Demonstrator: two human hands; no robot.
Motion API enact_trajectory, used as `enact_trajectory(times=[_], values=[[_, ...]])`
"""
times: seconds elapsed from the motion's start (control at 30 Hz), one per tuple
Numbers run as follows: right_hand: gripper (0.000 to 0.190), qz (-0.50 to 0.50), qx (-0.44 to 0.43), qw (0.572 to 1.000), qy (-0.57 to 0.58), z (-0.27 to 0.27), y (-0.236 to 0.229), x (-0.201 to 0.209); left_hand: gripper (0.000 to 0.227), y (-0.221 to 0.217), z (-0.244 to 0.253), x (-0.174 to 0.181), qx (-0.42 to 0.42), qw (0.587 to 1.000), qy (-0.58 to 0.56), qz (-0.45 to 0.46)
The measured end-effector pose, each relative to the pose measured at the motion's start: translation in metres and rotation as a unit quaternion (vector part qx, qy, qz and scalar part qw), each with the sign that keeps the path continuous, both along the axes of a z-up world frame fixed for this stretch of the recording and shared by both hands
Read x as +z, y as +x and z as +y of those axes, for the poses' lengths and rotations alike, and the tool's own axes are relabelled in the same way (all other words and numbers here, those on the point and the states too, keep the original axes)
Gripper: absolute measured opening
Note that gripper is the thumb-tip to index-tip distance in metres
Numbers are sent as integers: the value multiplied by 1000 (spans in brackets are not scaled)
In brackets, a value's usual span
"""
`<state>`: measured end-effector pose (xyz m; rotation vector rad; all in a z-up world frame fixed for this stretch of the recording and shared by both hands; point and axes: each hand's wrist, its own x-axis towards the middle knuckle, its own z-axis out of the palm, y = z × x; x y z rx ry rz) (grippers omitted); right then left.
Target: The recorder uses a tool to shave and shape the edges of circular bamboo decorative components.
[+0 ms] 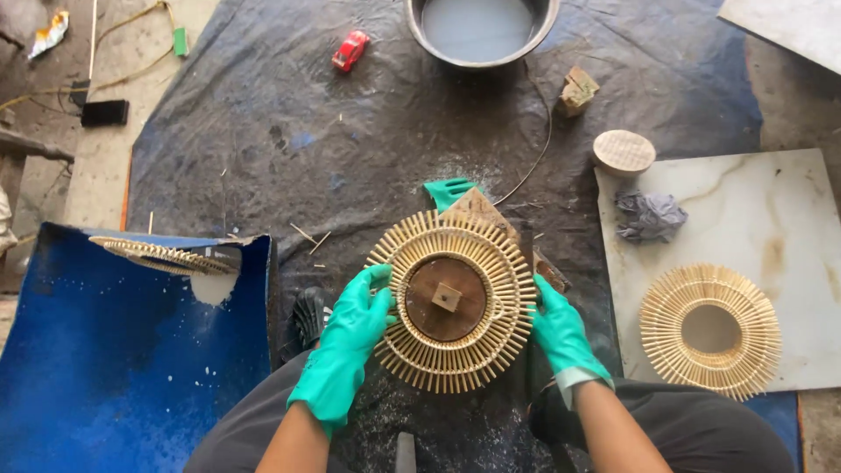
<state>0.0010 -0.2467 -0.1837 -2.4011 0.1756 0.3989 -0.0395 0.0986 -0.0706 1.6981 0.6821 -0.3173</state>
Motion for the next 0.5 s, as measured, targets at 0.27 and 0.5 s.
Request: enact_trajectory(times=[0.27,0.5], values=[[32,53,-129,973,183,19,50,134,44,-2,-8,-12,-74,991,98,-60],[35,-101,182,974,-91,85,69,114,61,-10,-32,-31,-147,923,324,-143]])
